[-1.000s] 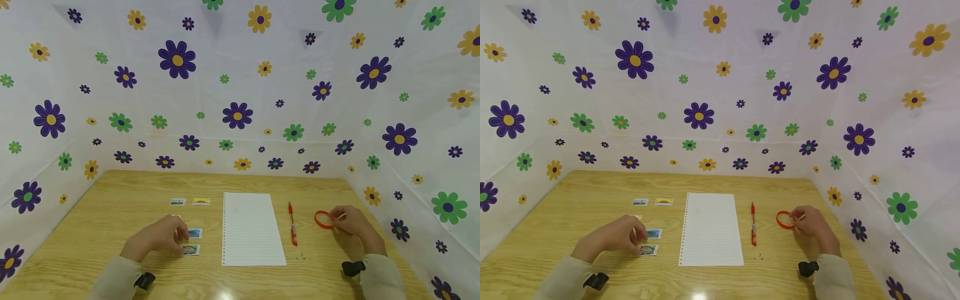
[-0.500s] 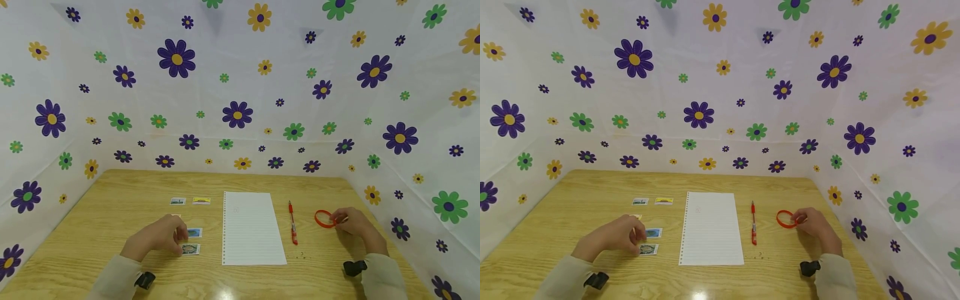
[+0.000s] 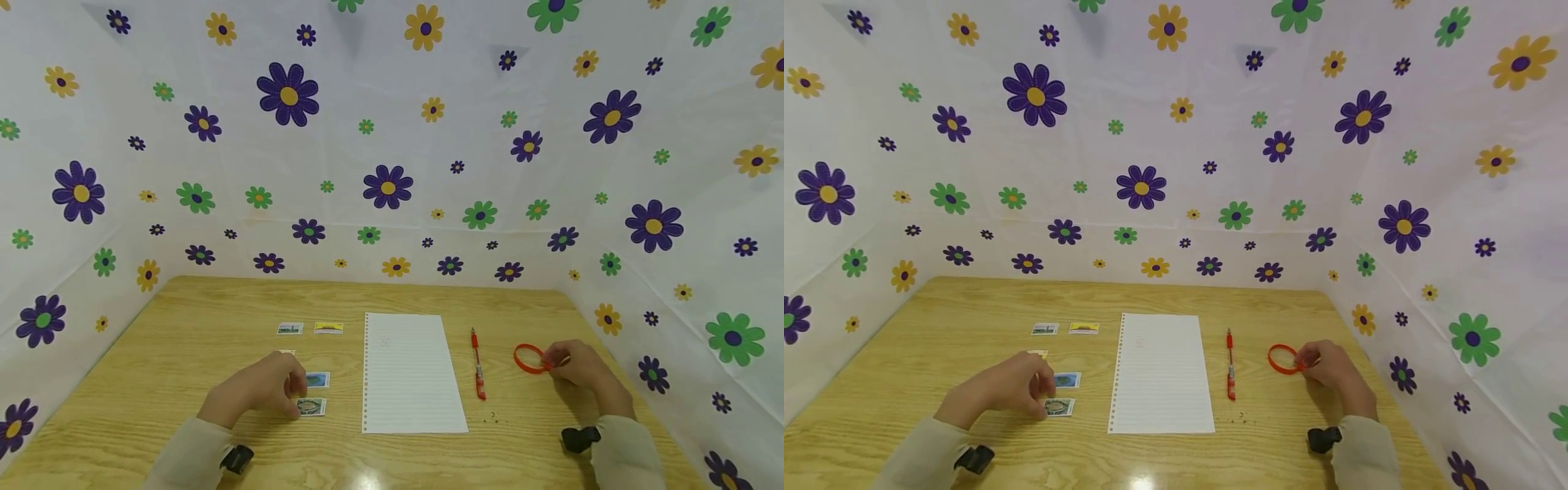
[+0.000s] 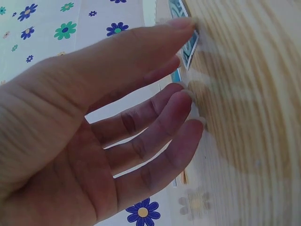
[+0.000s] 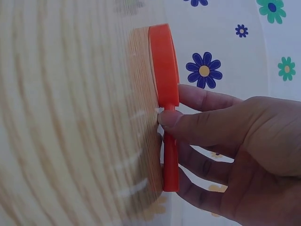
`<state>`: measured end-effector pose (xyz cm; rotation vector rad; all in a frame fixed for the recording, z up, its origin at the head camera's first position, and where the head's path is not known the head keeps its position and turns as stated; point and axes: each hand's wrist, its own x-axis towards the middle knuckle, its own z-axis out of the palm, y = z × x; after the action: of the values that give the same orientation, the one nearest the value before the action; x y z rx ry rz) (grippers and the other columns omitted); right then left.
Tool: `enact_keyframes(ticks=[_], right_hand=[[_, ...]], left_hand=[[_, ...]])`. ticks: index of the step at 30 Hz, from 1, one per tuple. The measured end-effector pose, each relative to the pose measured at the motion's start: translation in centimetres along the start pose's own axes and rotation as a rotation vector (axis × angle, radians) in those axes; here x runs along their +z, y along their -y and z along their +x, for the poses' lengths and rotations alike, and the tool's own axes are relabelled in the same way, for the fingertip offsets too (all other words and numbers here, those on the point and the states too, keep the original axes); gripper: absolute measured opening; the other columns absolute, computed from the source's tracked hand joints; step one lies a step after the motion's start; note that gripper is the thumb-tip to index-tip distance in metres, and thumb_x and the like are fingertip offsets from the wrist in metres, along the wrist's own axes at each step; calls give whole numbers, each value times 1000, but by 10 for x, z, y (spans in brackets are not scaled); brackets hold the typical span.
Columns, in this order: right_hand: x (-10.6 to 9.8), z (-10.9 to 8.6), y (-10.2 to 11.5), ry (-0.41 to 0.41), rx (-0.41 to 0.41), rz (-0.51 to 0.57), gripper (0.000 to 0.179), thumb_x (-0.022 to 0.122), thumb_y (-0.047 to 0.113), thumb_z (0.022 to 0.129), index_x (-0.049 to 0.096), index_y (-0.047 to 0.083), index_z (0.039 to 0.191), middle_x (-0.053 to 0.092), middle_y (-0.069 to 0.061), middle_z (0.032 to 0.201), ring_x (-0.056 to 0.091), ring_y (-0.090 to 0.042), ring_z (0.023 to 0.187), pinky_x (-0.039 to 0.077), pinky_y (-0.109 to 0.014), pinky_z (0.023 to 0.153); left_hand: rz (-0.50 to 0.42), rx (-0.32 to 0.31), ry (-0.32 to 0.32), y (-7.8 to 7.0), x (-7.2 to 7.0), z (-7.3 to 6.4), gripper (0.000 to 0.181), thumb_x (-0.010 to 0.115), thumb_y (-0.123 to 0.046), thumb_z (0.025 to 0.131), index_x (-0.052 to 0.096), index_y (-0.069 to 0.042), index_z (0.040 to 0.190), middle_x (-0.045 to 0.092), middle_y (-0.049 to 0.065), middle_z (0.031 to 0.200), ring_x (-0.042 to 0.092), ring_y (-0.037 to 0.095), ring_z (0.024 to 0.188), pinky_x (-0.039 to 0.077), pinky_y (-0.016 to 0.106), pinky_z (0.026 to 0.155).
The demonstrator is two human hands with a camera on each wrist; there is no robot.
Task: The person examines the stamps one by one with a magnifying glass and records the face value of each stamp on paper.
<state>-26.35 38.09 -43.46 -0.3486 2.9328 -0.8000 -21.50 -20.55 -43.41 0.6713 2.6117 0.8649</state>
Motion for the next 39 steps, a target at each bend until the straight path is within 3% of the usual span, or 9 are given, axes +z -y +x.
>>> enact_keyframes(ticks=[14, 22, 39], right_hand=[[1, 2, -1, -27, -4, -44, 15, 79, -2, 83, 72, 1, 96, 73, -10, 93, 67, -19, 87, 54, -30, 75], [7, 6, 16, -50, -47, -13, 14, 79, 3, 85, 73, 4, 97, 74, -8, 94, 64, -14, 86, 53, -23, 73], [24, 15, 59, -82, -179, 7, 13, 76, -4, 87, 74, 1, 99, 74, -8, 92, 63, -16, 82, 54, -22, 72]], left_hand=[[3, 10, -1, -1, 1, 0, 22, 94, -11, 71, 73, -14, 79, 65, -2, 87, 55, 13, 76, 49, 25, 66], [9, 9, -13, -3, 2, -1, 23, 94, -12, 71, 72, -13, 78, 64, -2, 86, 54, 12, 75, 48, 24, 65], [-3, 11, -5, 1, 4, 2, 22, 93, -14, 74, 71, -13, 78, 62, 0, 83, 52, 12, 73, 47, 24, 64]])
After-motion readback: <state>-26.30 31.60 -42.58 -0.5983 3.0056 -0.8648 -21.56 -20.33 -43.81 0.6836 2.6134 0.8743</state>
